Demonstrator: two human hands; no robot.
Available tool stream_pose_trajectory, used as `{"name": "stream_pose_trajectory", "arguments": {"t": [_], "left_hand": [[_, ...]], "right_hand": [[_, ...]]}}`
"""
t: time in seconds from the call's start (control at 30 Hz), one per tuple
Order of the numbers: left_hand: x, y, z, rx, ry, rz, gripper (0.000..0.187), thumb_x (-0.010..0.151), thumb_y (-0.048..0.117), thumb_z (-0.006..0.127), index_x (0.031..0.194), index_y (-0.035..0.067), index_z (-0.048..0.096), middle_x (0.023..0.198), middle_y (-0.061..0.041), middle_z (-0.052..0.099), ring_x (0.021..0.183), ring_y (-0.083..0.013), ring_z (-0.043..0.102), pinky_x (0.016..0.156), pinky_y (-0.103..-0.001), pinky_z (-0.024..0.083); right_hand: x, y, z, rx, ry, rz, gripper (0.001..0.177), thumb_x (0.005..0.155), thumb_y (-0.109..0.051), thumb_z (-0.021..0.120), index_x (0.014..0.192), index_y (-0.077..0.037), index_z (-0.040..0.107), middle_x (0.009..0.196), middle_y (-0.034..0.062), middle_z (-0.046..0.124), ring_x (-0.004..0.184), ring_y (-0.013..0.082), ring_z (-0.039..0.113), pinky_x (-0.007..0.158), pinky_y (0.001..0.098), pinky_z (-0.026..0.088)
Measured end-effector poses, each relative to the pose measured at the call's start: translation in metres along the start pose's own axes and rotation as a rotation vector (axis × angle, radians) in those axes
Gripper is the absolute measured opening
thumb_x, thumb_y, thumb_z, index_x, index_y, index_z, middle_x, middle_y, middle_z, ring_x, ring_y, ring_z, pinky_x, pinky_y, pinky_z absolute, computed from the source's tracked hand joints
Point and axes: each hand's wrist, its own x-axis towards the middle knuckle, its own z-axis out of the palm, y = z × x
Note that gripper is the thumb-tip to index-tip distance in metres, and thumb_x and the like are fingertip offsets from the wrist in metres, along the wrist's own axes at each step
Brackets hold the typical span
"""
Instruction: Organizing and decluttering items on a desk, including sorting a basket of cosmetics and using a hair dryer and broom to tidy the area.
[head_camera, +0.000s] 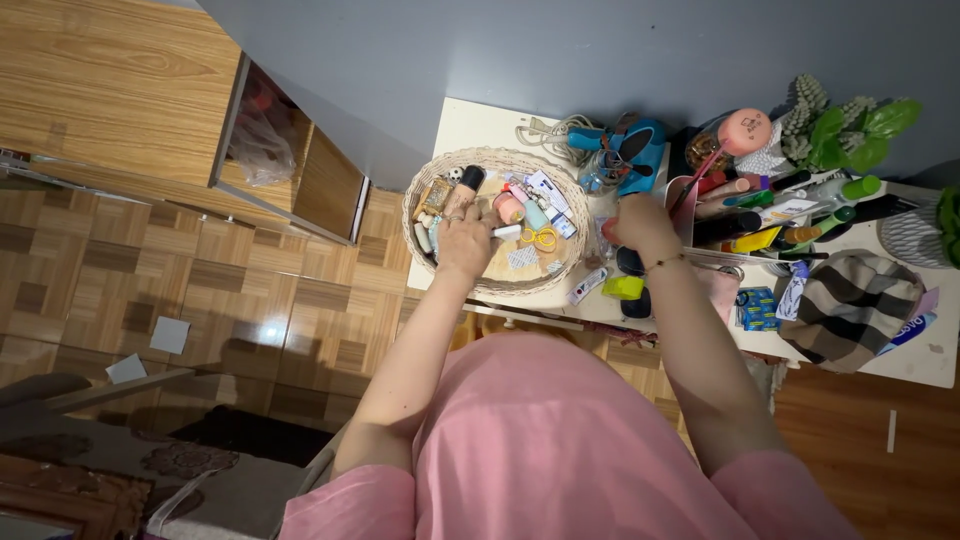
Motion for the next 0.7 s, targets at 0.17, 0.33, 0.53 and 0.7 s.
{"name": "stream_pose_trajectory", "arguments": {"t": [0.17, 0.33, 0.53, 0.7], "left_hand": [[-0.011, 0.026, -0.014, -0.202, 0.034, 0.022, 0.040, 0.089, 0.036, 0.076, 0.123, 0.017, 0.069, 0.122, -0.010, 0.064, 0.114, -0.0325, 0.061, 0.096, -0.048, 0.047], [-0.018, 0.080, -0.008, -0.535, -0.128, 0.084, 0.035, 0.094, 0.030, 0.069, 0.120, 0.007, 0.065, 0.122, -0.018, 0.064, 0.104, -0.0367, 0.070, 0.094, -0.045, 0.055], [-0.011, 0.123, 0.012, -0.346, -0.123, 0.203, 0.036, 0.095, 0.015, 0.059, 0.127, 0.000, 0.056, 0.123, -0.023, 0.064, 0.105, -0.0414, 0.068, 0.093, -0.049, 0.054], [-0.004, 0.145, 0.030, -0.418, -0.051, 0.217, 0.036, 0.096, 0.019, 0.061, 0.124, -0.002, 0.050, 0.114, -0.025, 0.065, 0.090, -0.0435, 0.071, 0.079, -0.051, 0.057]], "right_hand": [[0.031, 0.017, 0.053, 0.033, 0.034, 0.040, 0.017, 0.090, -0.005, 0.061, 0.095, 0.003, 0.075, 0.107, 0.0280, 0.071, 0.098, 0.0444, 0.070, 0.085, 0.0506, 0.057], [0.041, 0.032, 0.073, 0.008, 0.031, 0.087, 0.017, 0.094, -0.004, 0.058, 0.098, 0.003, 0.073, 0.108, 0.0282, 0.071, 0.099, 0.0450, 0.069, 0.083, 0.0516, 0.058], [0.005, 0.005, 0.015, 0.194, 0.053, -0.006, 0.023, 0.083, -0.011, 0.074, 0.102, 0.002, 0.072, 0.107, 0.0283, 0.069, 0.101, 0.0454, 0.066, 0.086, 0.0494, 0.054], [-0.011, -0.003, -0.018, 0.364, 0.221, -0.141, 0.023, 0.093, -0.018, 0.075, 0.107, 0.000, 0.076, 0.107, 0.0237, 0.073, 0.099, 0.0397, 0.069, 0.089, 0.0457, 0.055]]}}
